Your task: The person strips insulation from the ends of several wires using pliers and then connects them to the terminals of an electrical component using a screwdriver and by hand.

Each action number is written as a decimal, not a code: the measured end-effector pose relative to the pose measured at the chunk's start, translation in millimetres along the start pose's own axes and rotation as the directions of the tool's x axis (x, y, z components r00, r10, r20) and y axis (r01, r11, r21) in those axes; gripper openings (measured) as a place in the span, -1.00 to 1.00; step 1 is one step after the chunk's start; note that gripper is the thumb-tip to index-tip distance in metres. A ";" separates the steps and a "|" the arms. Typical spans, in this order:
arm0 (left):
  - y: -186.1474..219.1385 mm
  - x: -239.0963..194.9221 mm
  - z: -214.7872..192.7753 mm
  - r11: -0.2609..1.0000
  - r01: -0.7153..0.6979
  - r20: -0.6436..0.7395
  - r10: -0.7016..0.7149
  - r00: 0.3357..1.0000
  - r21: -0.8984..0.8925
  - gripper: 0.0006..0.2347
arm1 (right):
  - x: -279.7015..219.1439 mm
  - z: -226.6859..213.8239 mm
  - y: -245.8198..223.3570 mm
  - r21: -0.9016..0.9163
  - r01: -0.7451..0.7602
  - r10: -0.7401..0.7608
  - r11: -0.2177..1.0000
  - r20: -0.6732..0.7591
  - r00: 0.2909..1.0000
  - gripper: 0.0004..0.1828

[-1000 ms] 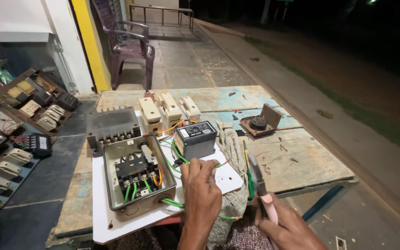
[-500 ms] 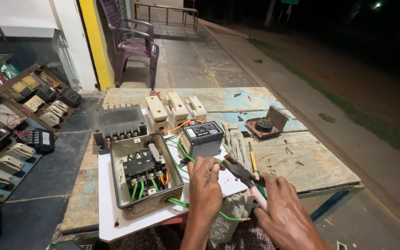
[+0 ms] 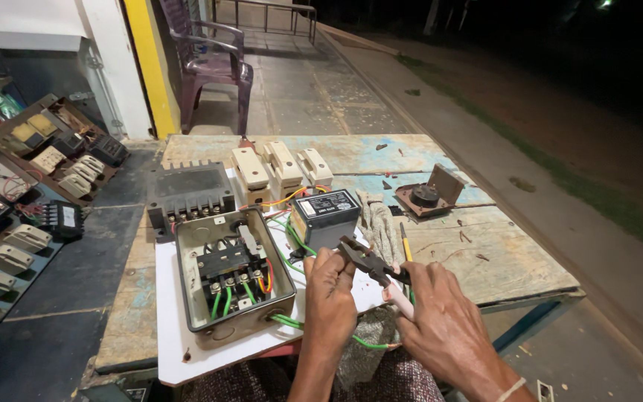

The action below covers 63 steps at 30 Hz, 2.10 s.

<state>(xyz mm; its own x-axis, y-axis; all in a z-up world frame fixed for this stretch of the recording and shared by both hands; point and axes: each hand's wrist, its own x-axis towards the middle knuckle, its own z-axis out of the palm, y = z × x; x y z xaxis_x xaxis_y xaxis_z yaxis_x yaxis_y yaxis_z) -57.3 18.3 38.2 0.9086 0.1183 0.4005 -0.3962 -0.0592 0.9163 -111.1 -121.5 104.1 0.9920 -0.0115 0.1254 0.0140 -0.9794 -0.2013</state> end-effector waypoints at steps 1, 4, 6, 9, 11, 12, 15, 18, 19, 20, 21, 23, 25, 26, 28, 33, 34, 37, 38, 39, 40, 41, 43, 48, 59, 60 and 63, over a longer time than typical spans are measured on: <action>1.3 -0.1 -0.7 1.000 0.016 0.007 -0.016 1.000 0.000 -0.87 | 1.3 1.3 0.9 0.018 0.008 -0.008 1.000 0.000 1.000 -0.32; 4.1 1.0 -2.6 0.994 -0.027 -0.016 0.028 0.999 0.105 -0.90 | 6.0 6.1 2.3 0.120 -0.057 0.048 0.991 0.078 0.996 -0.42; 4.9 0.6 -3.1 0.972 -0.108 -0.047 0.120 0.992 0.210 -0.94 | 9.5 9.9 2.8 0.228 -0.233 0.176 0.945 0.246 0.953 -0.42; 3.2 1.5 -2.1 0.902 -0.203 -0.045 0.238 0.970 0.381 -0.95 | 11.1 15.7 8.9 0.317 -0.237 0.123 0.918 0.341 0.932 -0.58; 1.8 2.8 -0.5 0.840 -0.258 -0.018 0.303 0.953 0.477 -0.91 | 10.6 21.6 13.4 0.412 -0.277 0.115 0.868 0.375 0.920 -0.52; 1.5 3.3 0.2 0.809 -0.286 0.002 0.332 0.943 0.514 -0.90 | 10.8 23.7 16.2 0.457 -0.297 0.110 0.839 0.392 0.914 -0.48; 0.9 3.6 1.0 0.703 -0.405 0.065 0.457 0.887 0.585 -0.89 | 11.5 24.3 30.7 0.589 -0.502 0.084 0.633 0.593 0.801 -0.38; 1.2 4.1 2.1 0.618 -0.468 0.131 0.509 0.851 0.632 -0.89 | 14.5 24.1 41.7 0.628 -0.599 0.016 0.497 0.683 0.730 -0.34; 2.0 5.3 1.7 0.592 -0.477 0.152 0.513 0.845 0.650 -0.90 | 14.6 24.4 43.4 0.667 -0.606 -0.033 0.433 0.684 0.729 -0.34; 3.0 5.1 0.6 0.588 -0.486 0.154 0.523 0.838 0.646 -0.89 | 14.4 24.8 44.8 0.700 -0.612 -0.082 0.366 0.680 0.729 -0.34; 4.0 3.9 -0.8 0.585 -0.494 0.156 0.531 0.833 0.644 -0.89 | 14.1 25.4 45.8 0.727 -0.618 -0.130 0.298 0.673 0.728 -0.33; 5.4 2.9 -2.1 0.569 -0.509 0.158 0.553 0.818 0.645 -0.88 | 13.4 26.4 46.3 0.709 -0.583 -0.102 0.398 0.665 0.740 -0.37; 5.4 2.1 -2.3 0.546 -0.525 0.158 0.579 0.800 0.653 -0.89 | 11.8 27.1 45.3 0.690 -0.557 -0.071 0.463 0.655 0.752 -0.38; 5.0 1.6 -2.1 0.545 -0.528 0.150 0.589 0.794 0.651 -0.88 | 10.4 27.6 44.1 0.684 -0.550 -0.054 0.479 0.649 0.759 -0.36; 3.5 1.4 -1.6 0.544 -0.535 0.133 0.610 0.781 0.647 -0.87 | 9.0 27.7 41.2 0.695 -0.513 -0.031 0.504 0.608 0.793 -0.37; 2.8 0.4 3.5 0.840 -0.330 -0.023 0.375 0.927 0.431 -0.86 | 7.5 20.7 24.6 0.533 -0.237 0.022 0.812 0.378 0.925 -0.52; 3.4 0.0 4.7 0.908 -0.257 -0.074 0.297 0.952 0.332 -0.86 | 8.5 17.8 21.3 0.463 -0.237 0.055 0.854 0.372 0.927 -0.55; 3.5 3.6 6.2 0.997 -0.080 -0.109 0.082 0.991 0.019 -0.92 | 12.0 14.0 18.1 0.273 -0.171 0.086 0.947 0.295 0.951 -0.53; 2.9 5.3 6.0 0.997 -0.043 -0.095 0.036 0.995 -0.064 -0.94 | 15.2 14.8 19.2 0.228 -0.106 0.049 0.968 0.241 0.969 -0.47; 1.6 7.2 6.6 0.989 -0.003 -0.074 -0.008 0.997 -0.147 -0.95 | 18.7 16.1 22.4 0.177 -0.044 0.010 0.983 0.189 0.982 -0.40; 0.0 8.6 7.2 0.973 0.038 -0.051 -0.051 0.997 -0.229 -0.96 | 23.2 17.3 26.6 0.120 0.008 -0.027 0.993 0.163 0.986 -0.38; -2.0 10.0 6.1 0.969 0.022 -0.028 -0.030 0.999 -0.247 -0.94 | 28.7 18.4 30.9 0.064 0.059 -0.068 0.996 0.140 0.988 -0.35; -7.8 13.6 2.2 0.959 -0.006 0.016 0.011 1.000 -0.283 -0.87 | 39.8 19.8 39.8 -0.007 0.210 -0.210 0.978 0.054 0.976 -0.31; -24.7 17.2 -1.1 0.945 0.019 0.069 0.004 0.998 -0.328 -0.87 | 57.8 17.1 53.9 -0.023 0.544 -0.540 0.839 -0.162 0.826 -0.30; -21.5 14.4 8.7 0.981 0.019 -0.048 -0.029 0.998 -0.195 -0.92 | 42.9 23.7 44.8 0.076 0.150 -0.161 0.986 0.170 0.972 -0.54; -18.4 12.5 9.2 0.990 -0.003 -0.068 -0.007 0.998 -0.140 -0.92 | 37.5 22.0 41.6 0.105 0.072 -0.095 0.992 0.231 0.968 -0.61; -9.4 8.8 12.1 0.992 -0.089 -0.082 0.096 0.992 0.085 -0.90 | 25.1 14.0 35.5 0.275 -0.047 -0.043 0.960 0.309 0.950 -0.49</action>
<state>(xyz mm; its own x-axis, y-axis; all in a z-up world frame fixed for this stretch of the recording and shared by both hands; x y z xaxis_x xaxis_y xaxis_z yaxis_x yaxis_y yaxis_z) -44.0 7.9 33.0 0.8524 0.1924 0.4861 -0.4630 -0.1538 0.8729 -83.9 -153.7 86.5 0.9805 0.0930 -0.1729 0.0017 -0.8846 -0.4664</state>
